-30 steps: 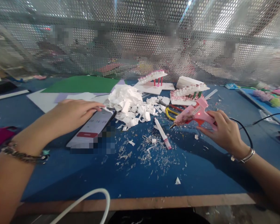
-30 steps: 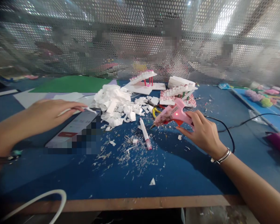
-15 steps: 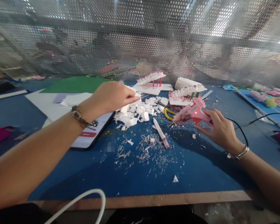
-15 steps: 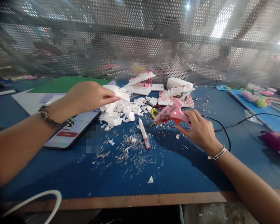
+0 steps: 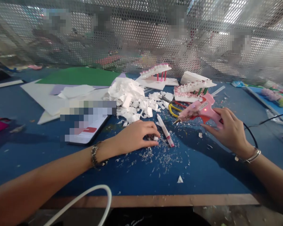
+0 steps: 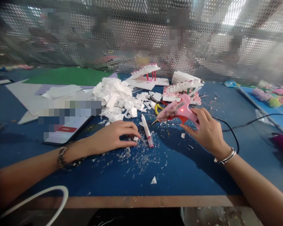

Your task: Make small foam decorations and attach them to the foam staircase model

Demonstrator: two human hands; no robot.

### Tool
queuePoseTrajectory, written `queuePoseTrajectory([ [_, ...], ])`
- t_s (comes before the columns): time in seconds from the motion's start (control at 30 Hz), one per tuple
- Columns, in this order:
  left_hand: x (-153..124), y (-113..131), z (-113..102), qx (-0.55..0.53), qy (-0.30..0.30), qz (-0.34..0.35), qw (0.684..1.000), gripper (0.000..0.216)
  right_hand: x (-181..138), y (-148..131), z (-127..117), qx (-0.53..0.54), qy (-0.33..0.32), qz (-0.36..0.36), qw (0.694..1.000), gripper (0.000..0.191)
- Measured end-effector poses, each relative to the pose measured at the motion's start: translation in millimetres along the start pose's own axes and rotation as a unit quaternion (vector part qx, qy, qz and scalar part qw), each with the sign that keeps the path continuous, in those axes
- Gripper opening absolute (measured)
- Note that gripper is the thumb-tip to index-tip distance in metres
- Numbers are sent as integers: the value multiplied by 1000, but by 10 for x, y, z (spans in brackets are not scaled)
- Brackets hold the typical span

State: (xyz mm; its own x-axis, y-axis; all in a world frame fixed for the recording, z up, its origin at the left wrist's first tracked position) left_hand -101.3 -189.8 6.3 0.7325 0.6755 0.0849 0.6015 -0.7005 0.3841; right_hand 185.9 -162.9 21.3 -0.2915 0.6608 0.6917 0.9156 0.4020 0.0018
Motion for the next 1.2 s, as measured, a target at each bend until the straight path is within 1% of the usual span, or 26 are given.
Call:
queuePoseTrajectory([
  [0.1,24,-5,42,17,15,25,999,23,-2,-18,-3,9,-15,6,1000,52],
  [0.23,18,-5,40,-30,-9,37,999,23,1,-38,-17,16,-18,9,1000,51],
  [0.3,0,10,12,-70,-18,29,997,21,5,-43,-26,18,-15,6,1000,52],
  [0.37,-15,20,-28,-131,1,-6,991,19,12,-51,-36,15,-11,3,1000,51],
  [0.4,-21,22,-49,-174,24,-29,984,18,16,-57,-43,14,-8,2,1000,51],
  [0.47,-26,21,-75,-272,83,-75,956,18,26,-73,-60,15,1,-1,1000,50],
  [0.53,-24,14,-72,-360,139,-113,916,18,34,-94,-79,26,13,-7,1000,48],
  [0.6,-17,1,-47,-431,182,-143,872,17,36,-118,-94,36,21,-13,999,47],
  [0.67,-7,-12,-11,-487,211,-160,832,18,31,-146,-103,46,20,-16,999,47],
  [0.7,-2,-18,8,-506,220,-164,818,20,26,-162,-109,52,21,-18,998,47],
  [0.73,3,-23,28,-518,223,-167,808,22,20,-178,-116,58,21,-18,998,47],
  [0.87,10,-40,125,-551,209,-180,788,21,-6,-256,-154,75,35,-28,996,43],
  [0.97,2,-45,192,-578,201,-189,768,19,-24,-303,-179,81,45,-39,995,44],
  [1.1,4,-6,201,-589,200,-170,764,16,-43,-321,-184,72,42,-38,996,49],
  [1.2,17,39,177,-603,195,-159,757,16,-51,-316,-171,65,37,-32,997,48],
])
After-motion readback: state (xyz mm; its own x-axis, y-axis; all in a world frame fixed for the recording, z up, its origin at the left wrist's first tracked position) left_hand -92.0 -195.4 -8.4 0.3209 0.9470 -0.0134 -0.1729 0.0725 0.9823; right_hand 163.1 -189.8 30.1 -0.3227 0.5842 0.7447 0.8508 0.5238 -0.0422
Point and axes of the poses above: each hand's wrist, its own x-axis towards the middle knuckle, its own z-axis out of the palm, y = z × x, the point moved 4 cm from there along x, towards the middle knuckle, and after that the axes turned 7 degrees about z, right-handed, at the moved point
